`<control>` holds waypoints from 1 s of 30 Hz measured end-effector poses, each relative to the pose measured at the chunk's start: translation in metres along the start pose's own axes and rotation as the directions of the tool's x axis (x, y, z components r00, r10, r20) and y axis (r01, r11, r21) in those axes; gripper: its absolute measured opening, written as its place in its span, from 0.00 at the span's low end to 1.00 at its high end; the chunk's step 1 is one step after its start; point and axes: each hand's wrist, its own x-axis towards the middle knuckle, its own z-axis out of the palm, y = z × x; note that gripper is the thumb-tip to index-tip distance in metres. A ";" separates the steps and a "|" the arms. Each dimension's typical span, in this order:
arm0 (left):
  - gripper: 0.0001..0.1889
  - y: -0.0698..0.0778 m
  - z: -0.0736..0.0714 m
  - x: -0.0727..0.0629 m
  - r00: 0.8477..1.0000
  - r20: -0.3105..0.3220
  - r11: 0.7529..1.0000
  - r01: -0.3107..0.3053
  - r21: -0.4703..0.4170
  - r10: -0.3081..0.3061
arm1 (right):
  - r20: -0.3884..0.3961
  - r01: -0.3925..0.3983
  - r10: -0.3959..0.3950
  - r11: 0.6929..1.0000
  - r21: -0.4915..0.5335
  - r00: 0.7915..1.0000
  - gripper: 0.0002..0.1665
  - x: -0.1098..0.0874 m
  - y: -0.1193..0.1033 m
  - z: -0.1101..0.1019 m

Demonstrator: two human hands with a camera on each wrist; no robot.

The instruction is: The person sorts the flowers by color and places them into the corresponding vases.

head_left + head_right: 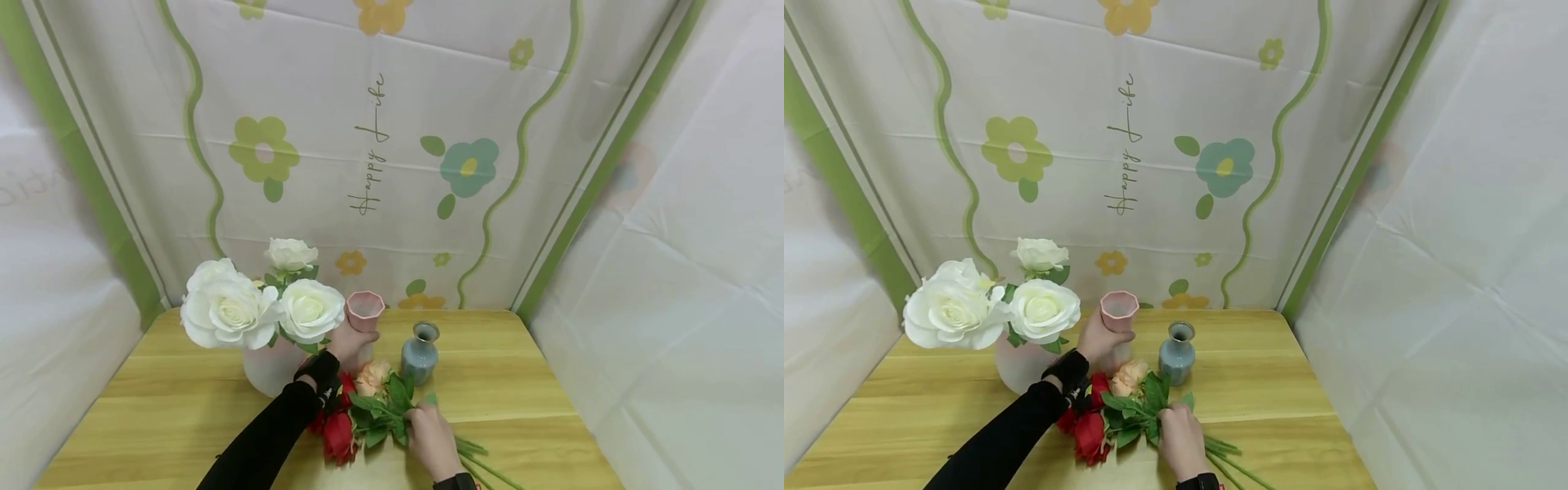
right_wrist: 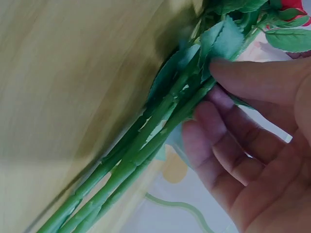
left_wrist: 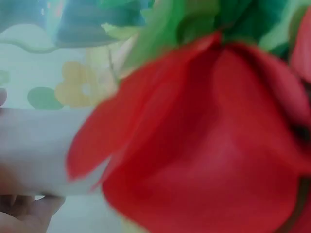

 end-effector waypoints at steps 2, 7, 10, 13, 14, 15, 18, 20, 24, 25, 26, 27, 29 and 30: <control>0.43 -0.001 -0.001 0.002 1.000 0.003 0.999 0.024 0.045 -0.024 | 0.012 -0.004 0.004 1.000 -0.013 1.000 0.11 0.001 0.000 0.002; 0.48 -0.015 -0.004 0.011 0.996 0.040 0.989 0.079 0.125 -0.084 | 0.029 -0.006 0.007 0.999 -0.035 1.000 0.14 0.002 0.002 0.003; 0.48 -0.014 -0.004 0.011 0.993 0.055 0.986 0.092 0.142 -0.100 | 0.042 -0.014 0.015 0.999 -0.032 0.999 0.15 0.003 0.001 0.001; 0.48 -0.012 -0.006 0.011 0.990 0.076 0.983 0.109 0.150 -0.122 | 0.055 -0.024 0.025 0.999 -0.021 0.998 0.16 0.004 -0.001 -0.001; 0.48 -0.011 -0.006 0.011 0.989 0.079 0.982 0.110 0.153 -0.123 | 0.056 -0.026 0.027 0.999 -0.020 0.998 0.17 0.004 -0.002 -0.001; 0.48 -0.011 -0.007 0.011 0.989 0.084 0.982 0.111 0.154 -0.125 | 0.055 -0.027 0.028 0.999 -0.019 0.998 0.16 0.004 -0.003 -0.002; 0.48 -0.009 -0.008 0.010 0.988 0.089 0.982 0.112 0.151 -0.126 | 0.047 -0.035 0.036 0.999 -0.026 0.998 0.15 0.003 -0.004 -0.005; 0.48 -0.009 -0.008 0.011 0.987 0.089 0.979 0.119 0.166 -0.134 | 0.034 -0.040 0.041 0.999 -0.035 0.999 0.14 0.002 -0.005 -0.006; 0.48 -0.008 -0.008 0.012 0.984 0.092 0.974 0.131 0.187 -0.150 | 0.012 -0.046 0.047 0.998 -0.047 0.999 0.14 0.000 -0.007 -0.009; 0.48 -0.008 -0.008 0.012 0.986 0.085 0.975 0.128 0.183 -0.145 | 0.004 -0.046 0.046 0.998 -0.048 0.999 0.14 -0.001 -0.007 -0.010; 0.48 -0.007 -0.008 0.012 0.986 0.084 0.977 0.125 0.171 -0.141 | -0.004 -0.044 0.044 0.998 -0.051 0.999 0.14 -0.001 -0.007 -0.010; 0.49 -0.006 -0.008 0.012 0.987 0.081 0.979 0.121 0.163 -0.135 | -0.013 -0.044 0.043 0.998 -0.053 0.999 0.14 -0.002 -0.008 -0.011; 0.49 -0.004 -0.008 0.011 0.988 0.078 0.981 0.121 0.153 -0.134 | -0.026 -0.044 0.043 0.997 -0.057 0.999 0.13 -0.002 -0.008 -0.011; 0.49 -0.003 -0.009 0.011 0.988 0.075 0.981 0.125 0.149 -0.137 | -0.031 -0.045 0.043 0.997 -0.060 0.999 0.13 -0.002 -0.009 -0.012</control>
